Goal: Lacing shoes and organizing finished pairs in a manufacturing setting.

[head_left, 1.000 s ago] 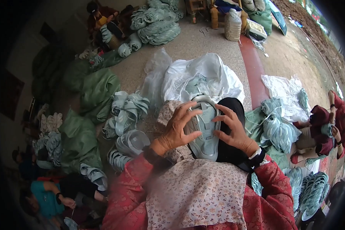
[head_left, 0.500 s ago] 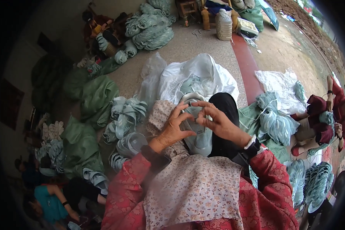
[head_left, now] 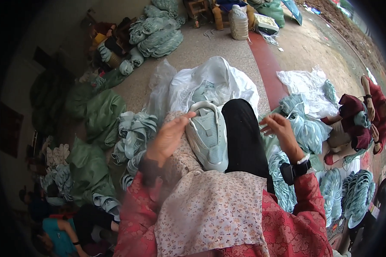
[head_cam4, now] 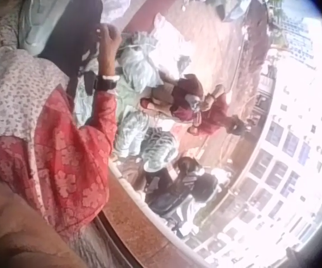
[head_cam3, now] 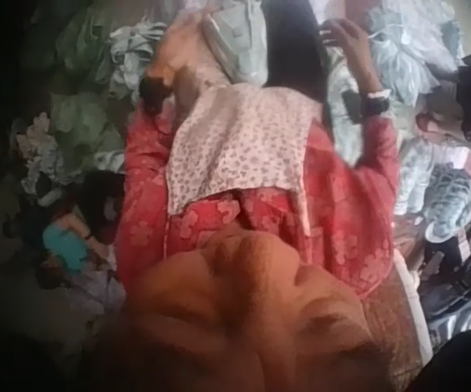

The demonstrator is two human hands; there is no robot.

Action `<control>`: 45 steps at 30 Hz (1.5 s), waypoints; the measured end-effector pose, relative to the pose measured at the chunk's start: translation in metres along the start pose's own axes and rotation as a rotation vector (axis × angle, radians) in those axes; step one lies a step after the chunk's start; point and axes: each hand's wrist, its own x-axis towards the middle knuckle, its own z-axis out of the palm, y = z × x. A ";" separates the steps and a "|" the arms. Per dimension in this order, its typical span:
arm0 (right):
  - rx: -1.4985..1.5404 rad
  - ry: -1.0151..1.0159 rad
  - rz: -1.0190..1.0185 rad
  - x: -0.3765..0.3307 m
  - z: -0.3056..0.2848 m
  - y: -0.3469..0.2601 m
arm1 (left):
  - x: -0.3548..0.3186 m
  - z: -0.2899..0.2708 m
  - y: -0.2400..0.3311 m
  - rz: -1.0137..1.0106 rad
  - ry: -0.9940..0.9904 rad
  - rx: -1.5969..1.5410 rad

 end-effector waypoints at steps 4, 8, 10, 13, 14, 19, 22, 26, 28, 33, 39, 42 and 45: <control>-0.172 0.010 0.162 -0.029 -0.036 0.062 | -0.008 -0.030 0.019 0.066 -0.047 -0.357; -0.334 -0.028 0.389 -0.065 -0.069 0.125 | -0.020 -0.080 0.026 0.293 -0.023 -0.480; -0.408 -0.027 0.448 -0.086 -0.102 0.180 | -0.016 -0.037 0.027 0.423 0.272 0.271; -0.726 0.052 0.363 -0.115 -0.136 0.263 | 0.007 0.017 -0.001 0.467 0.267 0.805; -0.870 0.121 0.239 -0.128 -0.142 0.287 | 0.016 0.025 -0.008 0.515 0.214 1.181; -0.956 0.169 0.321 -0.162 -0.133 0.354 | 0.030 0.028 -0.028 0.647 0.169 1.599; -0.838 0.137 0.469 -0.183 -0.129 0.367 | 0.035 0.029 -0.035 0.632 0.194 1.522; -0.911 0.058 0.403 -0.201 -0.127 0.371 | 0.042 0.024 -0.044 0.603 0.267 1.333; -0.571 -0.006 0.802 -0.194 -0.123 0.355 | 0.044 0.018 -0.044 0.612 0.281 1.314; -0.769 -0.112 0.603 -0.183 -0.116 0.325 | 0.050 -0.003 -0.033 0.401 0.355 0.889; -0.945 0.055 0.430 -0.174 -0.115 0.302 | 0.044 -0.001 0.018 0.056 0.185 0.310; -0.727 0.066 0.495 -0.164 -0.101 0.265 | 0.042 -0.014 0.037 -0.022 0.093 0.121; -0.664 0.113 0.434 -0.157 -0.094 0.255 | 0.041 -0.035 0.059 -0.001 -0.025 -0.050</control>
